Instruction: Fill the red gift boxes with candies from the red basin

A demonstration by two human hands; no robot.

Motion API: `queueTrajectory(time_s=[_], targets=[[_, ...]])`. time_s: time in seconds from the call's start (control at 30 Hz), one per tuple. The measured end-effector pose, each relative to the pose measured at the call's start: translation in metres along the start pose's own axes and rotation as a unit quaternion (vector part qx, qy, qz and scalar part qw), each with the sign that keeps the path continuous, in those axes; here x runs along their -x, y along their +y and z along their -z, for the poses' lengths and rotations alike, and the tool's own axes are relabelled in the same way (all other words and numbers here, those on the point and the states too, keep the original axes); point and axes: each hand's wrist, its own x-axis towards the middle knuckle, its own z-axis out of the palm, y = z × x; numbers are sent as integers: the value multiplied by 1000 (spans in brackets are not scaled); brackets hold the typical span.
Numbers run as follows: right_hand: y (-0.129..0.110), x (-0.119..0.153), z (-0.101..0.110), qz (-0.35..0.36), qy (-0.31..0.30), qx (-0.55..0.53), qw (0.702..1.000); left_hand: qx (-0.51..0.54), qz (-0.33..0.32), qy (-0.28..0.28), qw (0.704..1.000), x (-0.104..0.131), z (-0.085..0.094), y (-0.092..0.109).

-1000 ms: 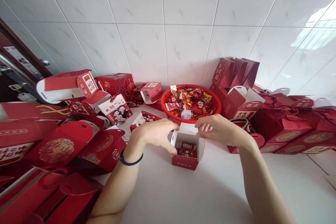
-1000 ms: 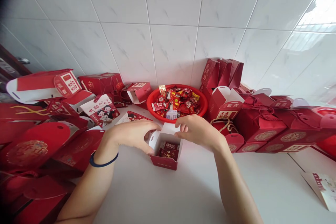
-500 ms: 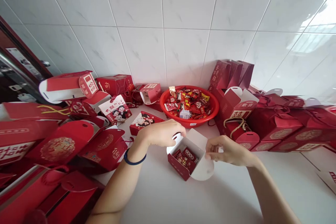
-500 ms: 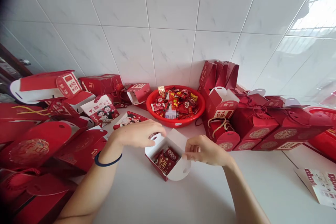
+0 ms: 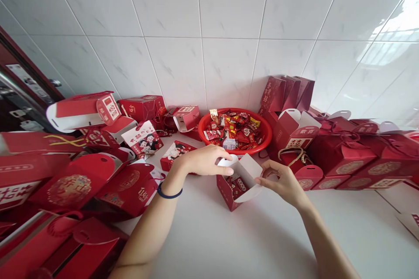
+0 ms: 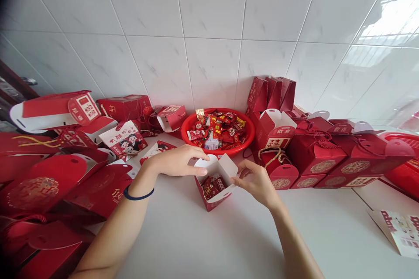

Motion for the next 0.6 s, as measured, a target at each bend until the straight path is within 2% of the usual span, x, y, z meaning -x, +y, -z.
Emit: queueTrajectory(time_s=[0.1, 0.17, 0.27, 0.47, 0.6], targets=[[3, 0, -1, 5, -8, -18, 1000, -1, 29, -71, 997, 6, 8, -8], [4, 1, 0, 10, -13, -14, 1000, 8, 35, -95, 995, 7, 11, -13], [3, 2, 0, 39, -28, -6, 999, 19, 59, -91, 994, 3, 10, -14], [8, 3, -7, 101, -88, -37, 990, -2, 111, -60, 992, -8, -4, -1], [11, 3, -8, 127, -133, -50, 982, -16, 111, -42, 993, -10, -12, 6]])
